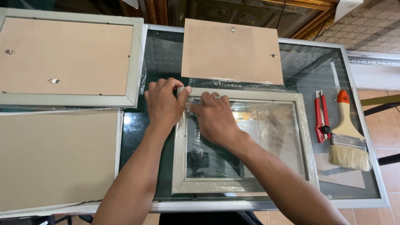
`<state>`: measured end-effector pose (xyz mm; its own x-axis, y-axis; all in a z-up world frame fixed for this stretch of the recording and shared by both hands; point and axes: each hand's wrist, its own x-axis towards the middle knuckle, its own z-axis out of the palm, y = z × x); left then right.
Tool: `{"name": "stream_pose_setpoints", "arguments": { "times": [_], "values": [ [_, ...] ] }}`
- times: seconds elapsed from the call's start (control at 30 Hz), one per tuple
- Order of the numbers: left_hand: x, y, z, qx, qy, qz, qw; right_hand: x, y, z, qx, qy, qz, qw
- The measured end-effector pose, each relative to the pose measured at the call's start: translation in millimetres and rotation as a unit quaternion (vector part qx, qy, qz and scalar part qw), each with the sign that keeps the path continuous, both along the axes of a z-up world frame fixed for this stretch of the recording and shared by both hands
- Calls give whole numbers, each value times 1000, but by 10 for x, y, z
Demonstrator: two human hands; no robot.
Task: Cleaning glass, inserting backboards, and wrapping picture frames in protective plastic.
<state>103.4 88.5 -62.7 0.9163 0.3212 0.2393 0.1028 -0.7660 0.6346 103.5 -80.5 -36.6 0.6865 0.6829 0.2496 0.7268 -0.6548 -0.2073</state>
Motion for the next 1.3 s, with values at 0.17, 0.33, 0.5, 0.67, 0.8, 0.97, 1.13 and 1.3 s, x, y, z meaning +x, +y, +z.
{"name": "stream_pose_setpoints", "arguments": {
  "times": [0.17, 0.33, 0.5, 0.67, 0.8, 0.97, 1.13, 1.3],
  "values": [
    [5, 16, -5, 7, 0, -13, 1000, -686, -286, 40, 23, 21, -26, 999],
    [10, 20, -34, 14, 12, -16, 1000, -713, -1043, 38, -37, 100, -252, 962],
    [17, 21, -96, 26, -9, -12, 1000, -650, -2051, -124, -82, 8, -426, 901],
    [16, -20, -27, 23, 2, 2, 1000, -623, -1523, -95, -77, 24, -358, 930],
    [8, -22, -47, 16, -5, -2, 1000, -782, -482, 45, -4, 49, -154, 987],
    [3, -5, -55, 20, -23, -2, 1000, -819, -126, 15, 24, 63, -107, 992],
    [-2, -16, -23, 10, -8, -12, 1000, -676, -1017, 12, -33, 92, -216, 972],
    [10, -16, -31, 19, -11, -10, 1000, -586, -1974, -115, -72, 57, -414, 905]
  ]
}}
